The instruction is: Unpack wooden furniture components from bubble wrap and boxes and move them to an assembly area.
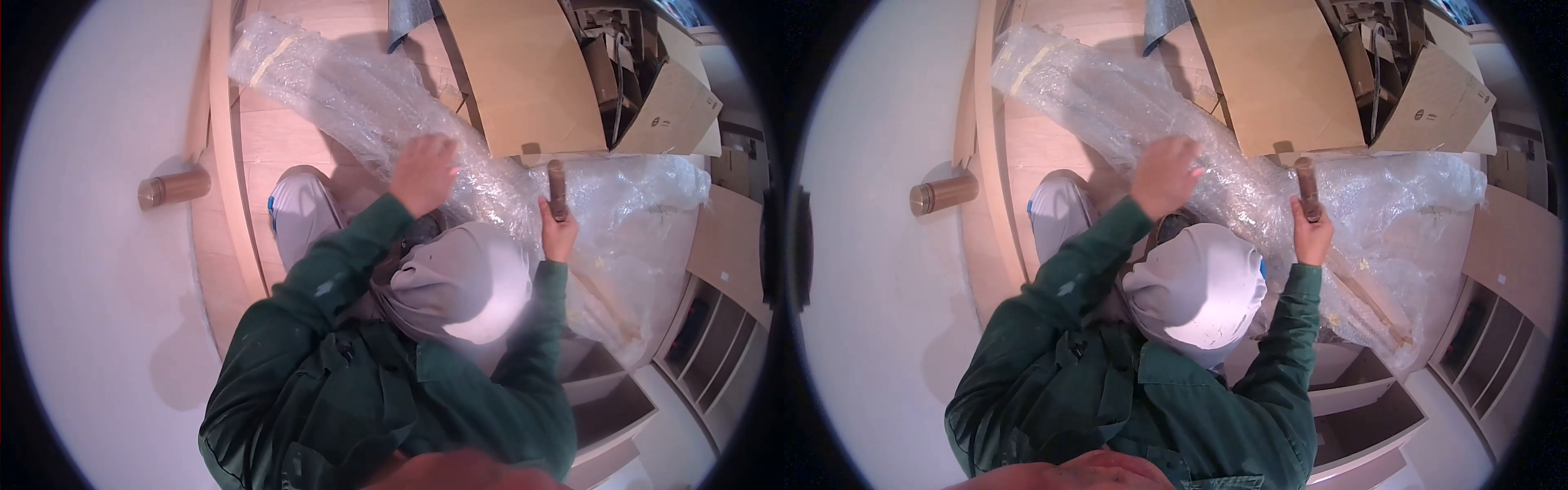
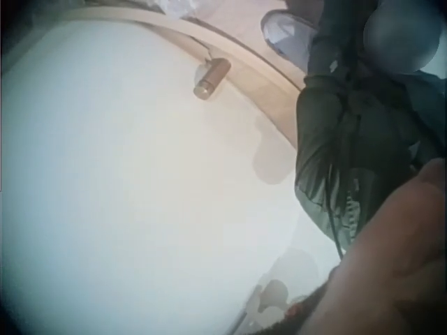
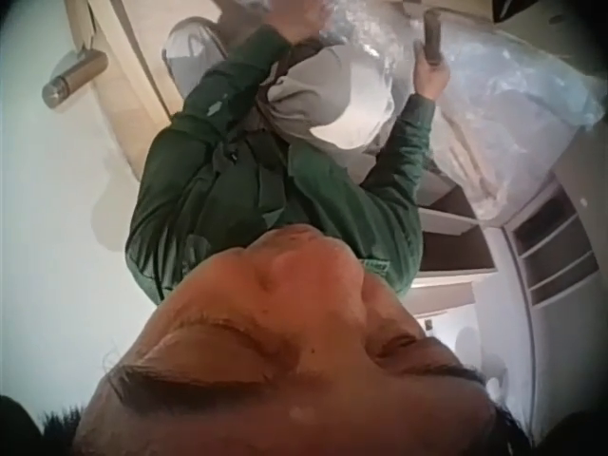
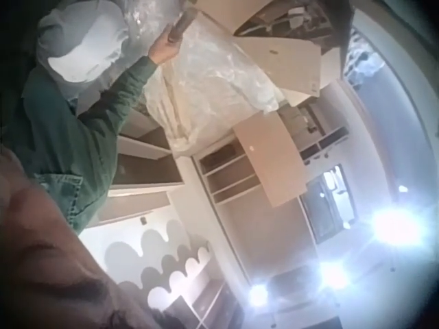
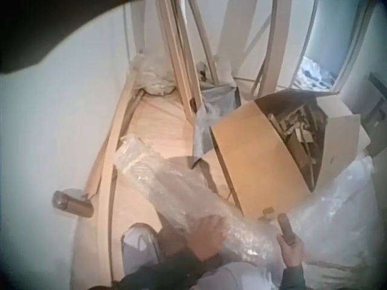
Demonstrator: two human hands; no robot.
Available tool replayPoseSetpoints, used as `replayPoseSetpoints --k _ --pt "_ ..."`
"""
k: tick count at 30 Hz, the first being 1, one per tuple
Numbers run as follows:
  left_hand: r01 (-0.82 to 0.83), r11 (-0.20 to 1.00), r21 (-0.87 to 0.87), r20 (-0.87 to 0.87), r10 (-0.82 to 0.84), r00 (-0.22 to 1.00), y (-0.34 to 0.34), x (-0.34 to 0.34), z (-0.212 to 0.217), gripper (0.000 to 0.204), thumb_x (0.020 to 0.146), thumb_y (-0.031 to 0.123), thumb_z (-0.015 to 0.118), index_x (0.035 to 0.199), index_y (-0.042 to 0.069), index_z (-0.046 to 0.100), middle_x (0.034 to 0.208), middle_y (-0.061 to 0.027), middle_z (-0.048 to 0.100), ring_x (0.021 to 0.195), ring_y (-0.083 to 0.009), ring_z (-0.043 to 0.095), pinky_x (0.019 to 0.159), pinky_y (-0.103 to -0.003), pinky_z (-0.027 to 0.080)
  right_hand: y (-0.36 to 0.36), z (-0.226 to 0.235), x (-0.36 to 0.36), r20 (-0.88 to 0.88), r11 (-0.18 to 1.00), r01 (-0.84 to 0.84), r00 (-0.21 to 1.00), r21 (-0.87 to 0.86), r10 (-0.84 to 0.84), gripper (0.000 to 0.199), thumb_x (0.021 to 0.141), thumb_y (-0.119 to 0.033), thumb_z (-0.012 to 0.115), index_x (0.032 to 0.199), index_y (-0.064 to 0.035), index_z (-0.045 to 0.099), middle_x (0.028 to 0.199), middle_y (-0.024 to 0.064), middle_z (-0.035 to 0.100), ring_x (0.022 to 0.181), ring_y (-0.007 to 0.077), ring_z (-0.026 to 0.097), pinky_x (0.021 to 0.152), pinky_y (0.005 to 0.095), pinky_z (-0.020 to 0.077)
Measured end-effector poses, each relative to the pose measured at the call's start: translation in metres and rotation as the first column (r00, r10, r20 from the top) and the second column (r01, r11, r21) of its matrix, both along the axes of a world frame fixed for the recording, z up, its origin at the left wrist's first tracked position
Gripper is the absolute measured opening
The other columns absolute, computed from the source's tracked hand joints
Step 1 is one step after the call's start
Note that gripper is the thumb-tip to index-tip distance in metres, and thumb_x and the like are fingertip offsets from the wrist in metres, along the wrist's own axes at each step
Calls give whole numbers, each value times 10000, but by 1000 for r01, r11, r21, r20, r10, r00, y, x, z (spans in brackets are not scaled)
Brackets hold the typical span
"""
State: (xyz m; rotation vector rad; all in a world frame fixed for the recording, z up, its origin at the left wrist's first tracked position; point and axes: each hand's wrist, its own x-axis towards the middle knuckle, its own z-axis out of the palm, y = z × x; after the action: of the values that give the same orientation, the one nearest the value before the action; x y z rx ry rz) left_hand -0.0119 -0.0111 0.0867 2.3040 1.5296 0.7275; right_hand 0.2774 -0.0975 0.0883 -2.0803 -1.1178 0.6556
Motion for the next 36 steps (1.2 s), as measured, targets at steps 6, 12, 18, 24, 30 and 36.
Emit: replayPoseSetpoints --k 6,12,18,24,30,36 --pt "-14 700 -714 -159 -143 977 11 53 -17 488 888 422 573 1120 -7 597 1102 -184 645 1051 -356 610 927 -443 451 -21 -44 -19 424 995 -84 900 -52 98 281 774 -311 765 904 -75 685 886 132 673 844 326 618 744 428 488" --pt "88 728 -680 22 -99 995 -8 53 -41 430 920 459 528 937 38 617 949 -204 663 908 -395 629 794 -468 481 -30 -73 -17 446 999 -39 894 -28 47 313 758 -312 738 981 -97 694 915 138 676 893 351 619 773 460 484" --pt "392 591 -705 258 -301 918 -40 19 -5 301 897 368 534 968 81 589 978 -171 650 934 -387 606 785 -481 470 -28 -79 -11 462 999 -29 886 -38 43 351 755 -340 727 996 -88 691 919 153 675 897 356 621 811 452 476" --pt "551 544 -633 297 -487 822 -51 -1 -26 340 867 375 551 1079 109 573 1008 -137 629 958 -349 601 821 -462 458 -22 -74 -10 402 995 2 915 -104 40 324 740 -308 724 991 -106 693 931 137 680 907 348 623 814 455 476" --pt "443 752 -488 77 -469 880 -28 73 -19 509 852 424 618 1184 41 562 1126 -169 625 1045 -349 605 887 -465 461 -23 -74 -13 315 998 59 948 -36 -45 351 738 -299 722 1048 -138 687 954 153 682 910 371 631 799 465 500" --pt "348 593 -726 157 -349 924 -19 113 -57 650 794 536 680 1145 -1 579 1123 -204 636 1065 -358 612 913 -429 473 -7 -67 -2 265 990 74 963 -119 -40 339 748 -306 713 1026 -114 696 880 184 682 863 392 641 761 469 509"
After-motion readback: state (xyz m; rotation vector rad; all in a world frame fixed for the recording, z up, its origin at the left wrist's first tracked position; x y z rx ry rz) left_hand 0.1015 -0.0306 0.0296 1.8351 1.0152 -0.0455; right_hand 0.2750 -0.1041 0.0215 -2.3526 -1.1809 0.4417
